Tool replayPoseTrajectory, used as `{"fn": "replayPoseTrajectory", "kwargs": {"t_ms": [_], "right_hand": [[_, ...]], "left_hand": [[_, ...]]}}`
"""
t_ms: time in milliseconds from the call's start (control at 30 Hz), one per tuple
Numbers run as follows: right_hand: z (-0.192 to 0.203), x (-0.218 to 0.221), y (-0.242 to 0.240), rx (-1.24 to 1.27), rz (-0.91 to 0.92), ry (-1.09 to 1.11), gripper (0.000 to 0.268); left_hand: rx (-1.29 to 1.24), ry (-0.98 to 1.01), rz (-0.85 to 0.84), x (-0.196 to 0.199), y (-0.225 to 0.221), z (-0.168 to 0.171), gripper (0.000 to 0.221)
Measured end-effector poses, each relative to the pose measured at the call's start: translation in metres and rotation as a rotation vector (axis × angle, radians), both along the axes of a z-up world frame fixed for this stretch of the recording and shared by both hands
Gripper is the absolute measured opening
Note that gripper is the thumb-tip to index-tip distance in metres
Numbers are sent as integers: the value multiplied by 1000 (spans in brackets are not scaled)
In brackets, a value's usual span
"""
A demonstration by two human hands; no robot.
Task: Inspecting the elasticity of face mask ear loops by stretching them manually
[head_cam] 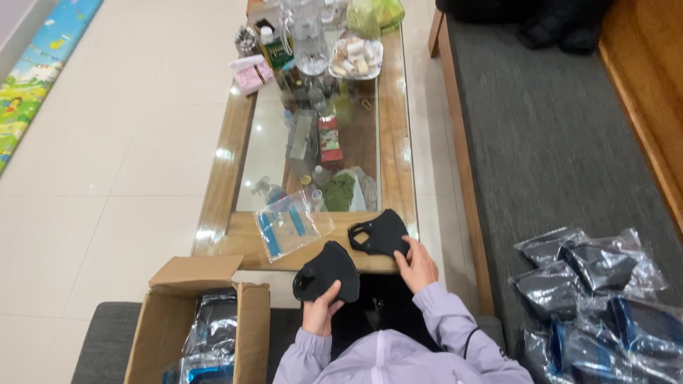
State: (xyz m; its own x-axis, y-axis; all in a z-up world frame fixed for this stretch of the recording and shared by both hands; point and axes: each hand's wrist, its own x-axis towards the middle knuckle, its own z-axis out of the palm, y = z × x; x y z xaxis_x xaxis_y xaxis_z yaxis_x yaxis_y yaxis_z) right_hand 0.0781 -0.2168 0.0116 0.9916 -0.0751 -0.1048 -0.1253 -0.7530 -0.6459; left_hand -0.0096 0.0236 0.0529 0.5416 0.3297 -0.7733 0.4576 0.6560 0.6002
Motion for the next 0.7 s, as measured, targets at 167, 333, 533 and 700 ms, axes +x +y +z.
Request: {"fn": "replayPoseTrajectory", "kwargs": {"t_ms": [167, 333, 533, 700], "right_hand": [[4, 1, 2, -61, -25, 66, 46], [9, 1, 2, -63, -48, 127, 45], [42, -7, 11, 10, -20, -8, 44], [76, -17, 36, 681, 109, 295, 57]], "left_hand": [[-30, -16, -19, 6, -7, -6, 62], [-53, 48, -71, 16, -13, 35, 72], [-81, 69, -71, 16, -18, 30, 76], [-36, -19, -128, 14, -28, 56, 62]]}}
